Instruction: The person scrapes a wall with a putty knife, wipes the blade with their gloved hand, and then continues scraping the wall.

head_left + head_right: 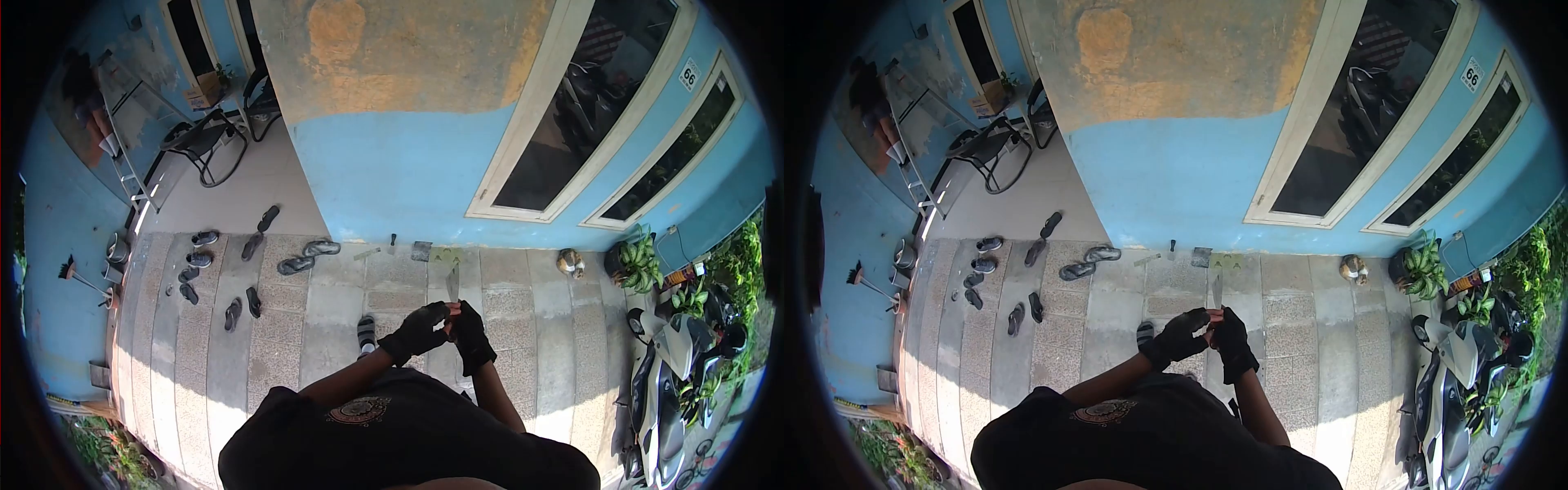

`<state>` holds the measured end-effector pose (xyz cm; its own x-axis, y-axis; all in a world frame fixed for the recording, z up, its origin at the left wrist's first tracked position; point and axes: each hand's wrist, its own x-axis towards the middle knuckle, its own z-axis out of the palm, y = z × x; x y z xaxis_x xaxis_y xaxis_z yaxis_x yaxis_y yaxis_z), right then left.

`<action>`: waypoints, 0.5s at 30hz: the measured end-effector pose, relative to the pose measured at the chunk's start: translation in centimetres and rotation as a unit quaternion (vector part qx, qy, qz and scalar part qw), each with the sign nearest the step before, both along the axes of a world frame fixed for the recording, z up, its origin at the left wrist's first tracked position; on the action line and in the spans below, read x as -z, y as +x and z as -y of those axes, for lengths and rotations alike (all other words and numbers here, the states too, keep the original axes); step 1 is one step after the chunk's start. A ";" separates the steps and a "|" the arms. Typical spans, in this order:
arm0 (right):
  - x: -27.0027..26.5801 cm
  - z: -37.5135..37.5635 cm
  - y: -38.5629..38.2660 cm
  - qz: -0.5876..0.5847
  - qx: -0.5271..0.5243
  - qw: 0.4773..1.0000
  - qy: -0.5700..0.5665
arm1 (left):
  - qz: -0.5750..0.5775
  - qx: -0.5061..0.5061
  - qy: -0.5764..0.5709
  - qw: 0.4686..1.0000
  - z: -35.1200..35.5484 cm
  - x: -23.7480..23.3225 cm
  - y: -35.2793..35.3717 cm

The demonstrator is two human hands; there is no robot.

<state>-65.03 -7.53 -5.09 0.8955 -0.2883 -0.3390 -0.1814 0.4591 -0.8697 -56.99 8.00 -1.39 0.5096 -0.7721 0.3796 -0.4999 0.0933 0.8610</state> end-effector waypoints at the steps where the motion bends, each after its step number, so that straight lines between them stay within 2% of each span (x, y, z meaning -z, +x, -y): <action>1: -1.6 0.2 -1.1 -0.026 0.016 0.999 0.013 | -0.016 0.037 0.017 0.999 0.4 -0.5 -0.5; 5: -2.9 1.5 -3.2 -0.001 0.026 0.999 -0.046 | 0.047 0.051 0.033 0.997 2.0 -1.2 -2.2; 7: -2.5 2.2 -3.1 0.004 0.030 0.999 -0.036 | -0.014 0.054 -0.014 0.998 2.7 -0.8 -2.4; 9: -1.6 2.6 -2.6 0.046 0.019 0.998 -0.025 | 0.054 0.064 0.043 0.996 2.7 -0.8 -1.9; 11: -1.3 2.3 -2.3 0.070 0.033 0.997 -0.015 | 0.099 0.050 0.032 0.993 2.9 -0.3 -1.7; 13: -1.7 2.3 -1.6 0.037 0.026 0.999 -0.011 | 0.064 0.047 0.042 0.996 2.8 -0.2 -1.0; 15: -0.8 2.4 -0.4 0.034 0.030 0.998 -0.034 | 0.076 0.046 0.040 0.995 2.8 -0.1 0.0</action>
